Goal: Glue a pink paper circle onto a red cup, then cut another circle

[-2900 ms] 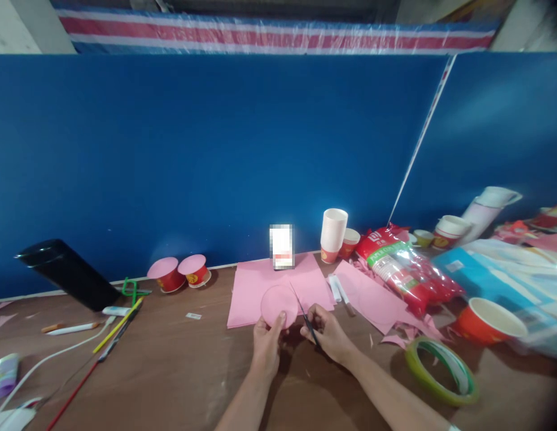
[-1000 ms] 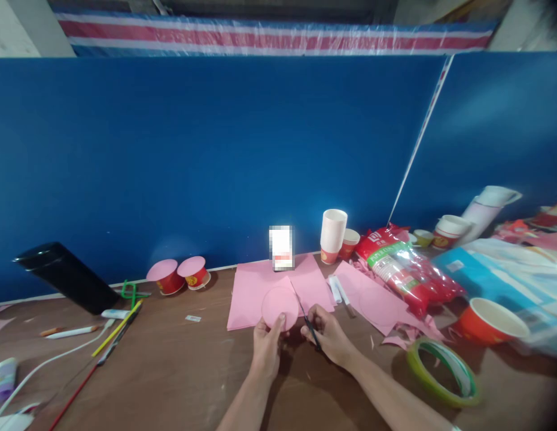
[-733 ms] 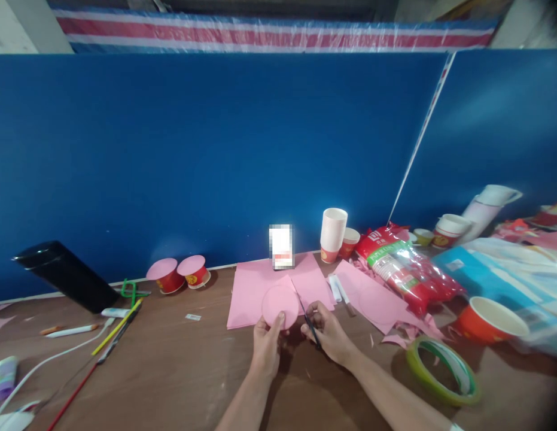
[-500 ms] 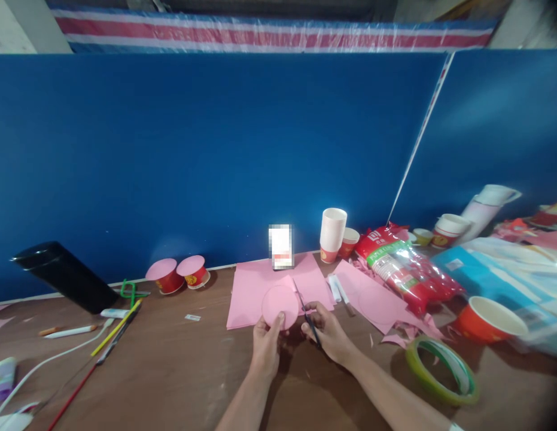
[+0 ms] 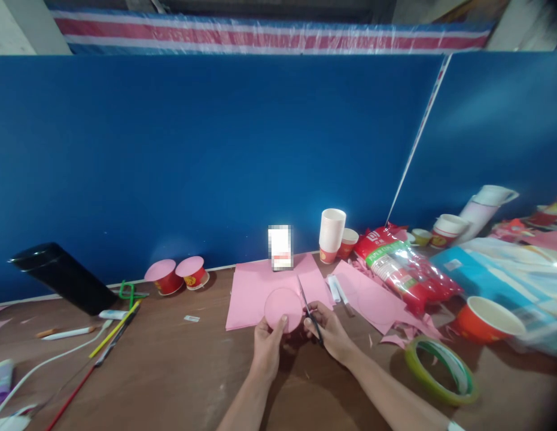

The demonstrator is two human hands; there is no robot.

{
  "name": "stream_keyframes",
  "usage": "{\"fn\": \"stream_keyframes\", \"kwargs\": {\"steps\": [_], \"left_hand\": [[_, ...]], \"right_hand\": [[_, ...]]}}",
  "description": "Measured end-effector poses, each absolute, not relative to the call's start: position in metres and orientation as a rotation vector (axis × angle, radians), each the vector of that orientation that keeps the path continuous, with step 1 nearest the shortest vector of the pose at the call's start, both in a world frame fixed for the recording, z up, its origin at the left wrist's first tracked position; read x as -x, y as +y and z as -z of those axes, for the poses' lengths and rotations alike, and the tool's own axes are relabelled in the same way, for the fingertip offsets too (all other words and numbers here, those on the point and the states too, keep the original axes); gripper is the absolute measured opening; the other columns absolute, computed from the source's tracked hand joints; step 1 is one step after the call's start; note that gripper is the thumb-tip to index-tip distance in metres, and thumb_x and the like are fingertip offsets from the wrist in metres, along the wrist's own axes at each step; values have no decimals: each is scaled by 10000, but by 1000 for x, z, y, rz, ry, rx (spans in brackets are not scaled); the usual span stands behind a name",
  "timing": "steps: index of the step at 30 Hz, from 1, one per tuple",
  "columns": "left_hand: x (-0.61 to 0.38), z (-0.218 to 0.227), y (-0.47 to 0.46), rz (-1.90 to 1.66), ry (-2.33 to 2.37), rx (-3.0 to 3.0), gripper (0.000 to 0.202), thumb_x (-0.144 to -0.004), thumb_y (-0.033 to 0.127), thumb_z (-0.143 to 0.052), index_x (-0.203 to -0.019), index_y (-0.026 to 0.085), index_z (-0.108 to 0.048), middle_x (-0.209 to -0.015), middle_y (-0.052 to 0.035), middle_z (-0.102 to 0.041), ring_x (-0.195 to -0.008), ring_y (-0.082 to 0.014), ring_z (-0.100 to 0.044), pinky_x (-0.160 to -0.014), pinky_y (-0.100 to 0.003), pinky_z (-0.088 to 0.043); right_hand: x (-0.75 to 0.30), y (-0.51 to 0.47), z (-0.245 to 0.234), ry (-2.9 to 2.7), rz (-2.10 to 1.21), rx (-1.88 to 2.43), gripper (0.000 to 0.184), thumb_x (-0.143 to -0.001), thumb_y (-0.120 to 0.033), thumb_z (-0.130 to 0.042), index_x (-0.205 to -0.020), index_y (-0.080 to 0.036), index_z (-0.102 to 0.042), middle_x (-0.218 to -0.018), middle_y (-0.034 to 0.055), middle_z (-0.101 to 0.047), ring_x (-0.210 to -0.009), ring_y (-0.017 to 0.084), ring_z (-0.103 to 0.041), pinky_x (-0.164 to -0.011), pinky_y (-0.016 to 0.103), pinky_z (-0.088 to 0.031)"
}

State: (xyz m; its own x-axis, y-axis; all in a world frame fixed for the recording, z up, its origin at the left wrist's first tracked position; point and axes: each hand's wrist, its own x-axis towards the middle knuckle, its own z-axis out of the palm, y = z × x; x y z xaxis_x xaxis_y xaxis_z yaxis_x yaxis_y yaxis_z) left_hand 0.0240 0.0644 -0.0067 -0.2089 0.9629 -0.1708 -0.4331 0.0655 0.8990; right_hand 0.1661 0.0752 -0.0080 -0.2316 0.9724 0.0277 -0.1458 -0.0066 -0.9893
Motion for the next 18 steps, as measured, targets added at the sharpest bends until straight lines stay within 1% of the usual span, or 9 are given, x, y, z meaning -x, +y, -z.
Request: {"fn": "stream_keyframes", "kwargs": {"steps": [4, 8, 11, 13, 15, 18], "left_hand": [[-25, 2, 63, -1462, 1103, -668, 416, -549, 405, -695, -793, 74, -629, -549, -55, -623, -398, -100, -498, -377, -194, -364], [-25, 2, 64, -1472, 1095, -653, 425, -525, 395, -710, -810, 88, -636, -598, -59, -638, -452, -116, -534, -425, -207, -399], [-25, 5, 64, -1482, 1115, -650, 421, -514, 389, -717, -793, 84, -640, -557, -45, -622, -433, -110, -524, -416, -205, -394], [-24, 7, 65, -1478, 1116, -648, 424, -509, 387, -720, -791, 81, -640, -548, -41, -618, -419, -106, -517, -406, -206, -390], [-23, 10, 65, -1474, 1095, -643, 429, -514, 381, -719, -811, 82, -636, -585, -49, -630, -439, -111, -531, -417, -209, -401], [-22, 13, 66, -1476, 1024, -624, 429, -552, 363, -705, -874, 93, -619, -673, -64, -648, -501, -119, -560, -446, -207, -416]], "right_hand": [[-166, 75, 8, -1232, -1463, 950, 347, -690, -412, -625, -900, -182, -470, -568, -48, -489, -477, 86, -494, -451, 198, -379], [-166, 76, 7, -1227, -1455, 946, 348, -686, -412, -631, -894, -179, -476, -570, -43, -507, -471, 83, -497, -438, 190, -371], [-167, 77, 5, -1198, -1458, 958, 362, -683, -429, -627, -886, -174, -469, -570, -34, -519, -464, 79, -491, -402, 170, -352], [-169, 78, 3, -1182, -1455, 980, 375, -688, -449, -613, -888, -174, -455, -572, -27, -526, -446, 77, -479, -361, 154, -317], [-170, 78, 2, -1180, -1442, 993, 381, -694, -458, -602, -896, -176, -444, -576, -22, -531, -431, 77, -472, -340, 149, -294], [-171, 78, 1, -1193, -1435, 976, 380, -696, -448, -605, -909, -179, -442, -591, -19, -528, -453, 85, -481, -355, 158, -307]]}}
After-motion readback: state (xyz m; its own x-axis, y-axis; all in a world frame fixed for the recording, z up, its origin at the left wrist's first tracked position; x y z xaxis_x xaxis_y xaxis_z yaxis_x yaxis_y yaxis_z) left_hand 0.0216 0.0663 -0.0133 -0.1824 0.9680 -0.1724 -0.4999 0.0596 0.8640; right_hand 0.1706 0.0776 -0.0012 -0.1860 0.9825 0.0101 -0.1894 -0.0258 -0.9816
